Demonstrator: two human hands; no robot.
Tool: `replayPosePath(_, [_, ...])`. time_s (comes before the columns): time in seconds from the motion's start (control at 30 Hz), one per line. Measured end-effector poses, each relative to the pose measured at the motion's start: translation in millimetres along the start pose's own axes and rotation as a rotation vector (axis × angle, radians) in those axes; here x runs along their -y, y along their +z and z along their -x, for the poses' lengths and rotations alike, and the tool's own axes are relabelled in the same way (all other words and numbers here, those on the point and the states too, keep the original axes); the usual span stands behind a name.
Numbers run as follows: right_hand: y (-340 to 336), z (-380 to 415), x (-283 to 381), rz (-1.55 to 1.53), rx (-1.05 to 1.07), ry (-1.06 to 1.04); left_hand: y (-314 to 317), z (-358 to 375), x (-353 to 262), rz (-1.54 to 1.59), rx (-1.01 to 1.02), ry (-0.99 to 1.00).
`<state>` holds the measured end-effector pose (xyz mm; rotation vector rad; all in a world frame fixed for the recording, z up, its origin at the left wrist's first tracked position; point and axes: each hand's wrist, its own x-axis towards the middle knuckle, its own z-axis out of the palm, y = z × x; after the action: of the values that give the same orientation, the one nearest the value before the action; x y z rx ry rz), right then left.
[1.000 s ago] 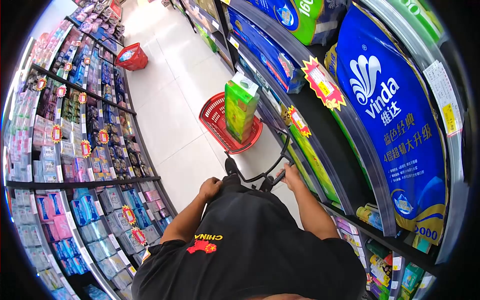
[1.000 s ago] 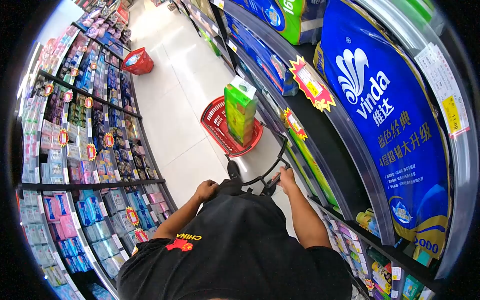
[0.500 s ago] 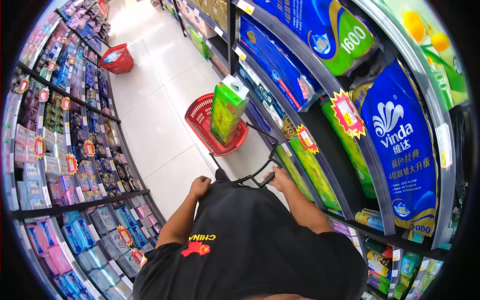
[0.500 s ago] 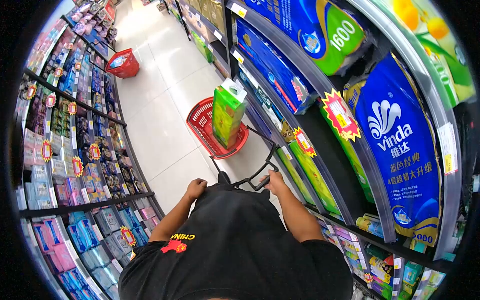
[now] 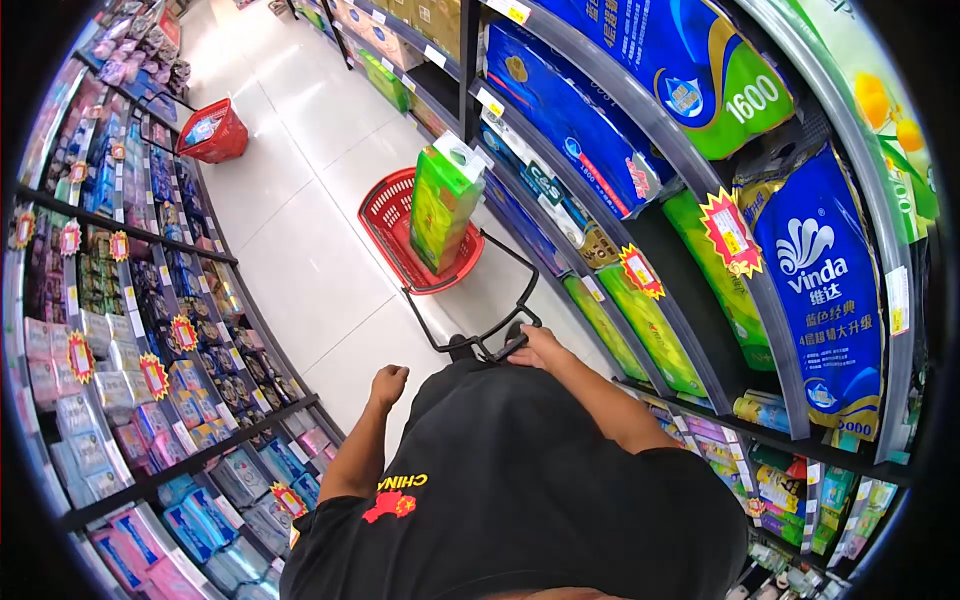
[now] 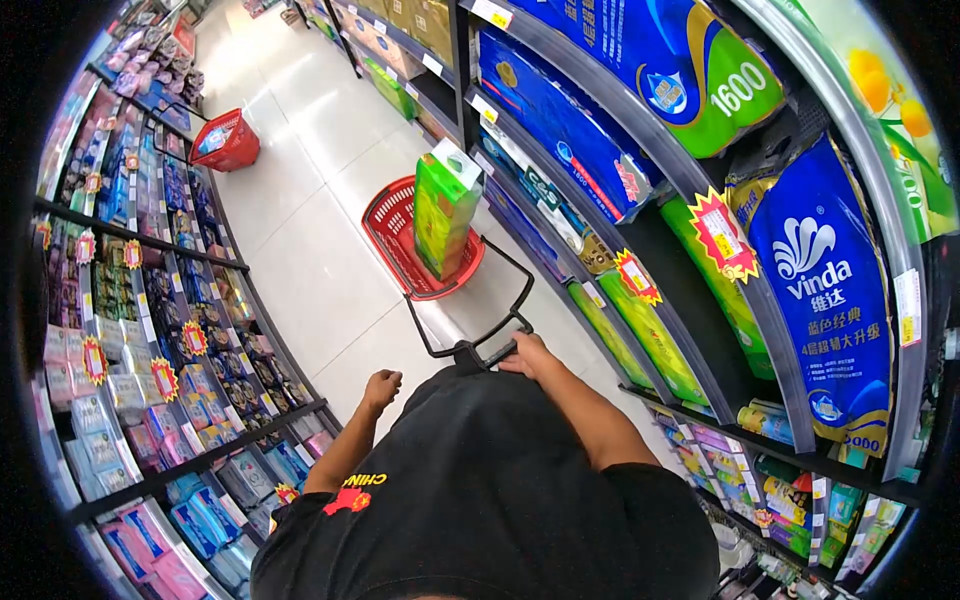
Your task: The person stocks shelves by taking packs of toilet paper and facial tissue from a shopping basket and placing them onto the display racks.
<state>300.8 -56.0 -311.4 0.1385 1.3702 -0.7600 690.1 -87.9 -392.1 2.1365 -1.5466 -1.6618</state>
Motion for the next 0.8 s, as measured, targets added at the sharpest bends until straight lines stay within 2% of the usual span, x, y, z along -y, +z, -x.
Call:
replayPosePath(0.1, [14,-13,-1,0.066,-0.051,-0.004,0,9,-41,0.113,0.008,0.047])
replayPosePath(0.27, [36,-25,12,0.125,-0.038,-0.030,14,2,-110,0.126,0.098,0.272])
replayPosePath(0.37, [51,-29,32,0.115,-0.038,-0.029,6,12,-166,-0.033,0.159,0.338])
replayPosePath(0.47, [59,-43,53,0.132,0.010,-0.026,2,9,-204,-0.164,0.129,0.411])
replayPosePath(0.73, [93,-61,116,0.196,0.179,0.010,-8,-44,-278,-0.438,0.184,0.553])
replayPosePath(0.77, [94,-64,124,0.218,0.258,0.040,-9,-51,-284,-0.453,0.162,0.628])
replayPosePath(0.8, [97,-68,129,0.227,0.245,0.045,-9,-56,-291,-0.469,0.191,0.607])
